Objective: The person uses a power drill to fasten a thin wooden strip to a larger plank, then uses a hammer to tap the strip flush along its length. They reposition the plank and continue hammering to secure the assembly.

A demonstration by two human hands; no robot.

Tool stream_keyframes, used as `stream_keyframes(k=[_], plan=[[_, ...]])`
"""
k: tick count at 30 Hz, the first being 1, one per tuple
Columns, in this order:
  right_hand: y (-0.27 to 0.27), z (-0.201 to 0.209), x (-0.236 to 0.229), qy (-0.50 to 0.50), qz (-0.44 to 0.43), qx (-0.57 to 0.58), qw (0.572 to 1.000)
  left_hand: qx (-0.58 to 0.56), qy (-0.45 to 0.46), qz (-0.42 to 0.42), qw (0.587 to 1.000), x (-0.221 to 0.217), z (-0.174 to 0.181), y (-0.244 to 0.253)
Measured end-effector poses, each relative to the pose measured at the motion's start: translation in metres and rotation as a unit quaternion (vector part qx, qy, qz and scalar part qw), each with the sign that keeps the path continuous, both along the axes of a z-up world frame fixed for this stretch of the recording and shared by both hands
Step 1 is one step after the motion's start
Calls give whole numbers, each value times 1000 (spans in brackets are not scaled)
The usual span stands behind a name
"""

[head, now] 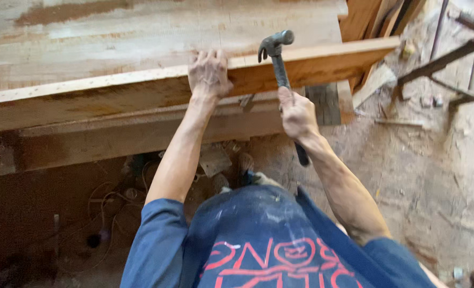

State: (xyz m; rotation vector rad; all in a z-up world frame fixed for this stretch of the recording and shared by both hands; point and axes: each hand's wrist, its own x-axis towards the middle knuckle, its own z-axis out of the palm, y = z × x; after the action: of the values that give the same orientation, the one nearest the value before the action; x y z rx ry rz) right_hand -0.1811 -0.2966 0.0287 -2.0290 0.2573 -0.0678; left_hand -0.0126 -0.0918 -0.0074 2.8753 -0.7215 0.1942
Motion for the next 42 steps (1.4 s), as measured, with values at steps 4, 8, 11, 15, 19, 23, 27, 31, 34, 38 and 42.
stream_keyframes(k=[4, 8, 11, 15, 19, 23, 27, 31, 34, 38, 42], plan=[[-24, 25, -11, -156, -47, 90, 982, -17, -25, 0, 1000, -1, -11, 3], [-6, 34, 6, -300, -5, 20, 954, -54, -43, -6, 998, -1, -16, 0], [23, 24, 7, -152, -1, -186, 971, -43, -49, -13, 998, 1, -17, 2], [-1, 39, -17, 10, -67, 40, 997, -25, -24, 3, 999, 6, -8, 1], [-58, 56, -32, -217, -98, 134, 962, 15, 18, 22, 999, -1, -7, -5], [-61, 32, -12, -332, -90, -213, 914, 24, 10, 6, 1000, -5, -3, -14], [-62, 28, -15, 50, -79, -31, 995, 37, 29, 14, 999, -7, 9, -29], [-108, 55, -35, -79, -70, 81, 991, 128, -24, -24, 991, -7, 12, -57], [-130, 59, -27, -257, -45, 33, 965, 36, 15, -18, 999, -11, 12, -92], [-114, 24, -21, 54, -26, -229, 972, 38, 17, -22, 999, -20, 13, -123], [-137, 15, -30, 1, -7, -49, 999, -6, -23, -24, 999, -19, 15, -130]])
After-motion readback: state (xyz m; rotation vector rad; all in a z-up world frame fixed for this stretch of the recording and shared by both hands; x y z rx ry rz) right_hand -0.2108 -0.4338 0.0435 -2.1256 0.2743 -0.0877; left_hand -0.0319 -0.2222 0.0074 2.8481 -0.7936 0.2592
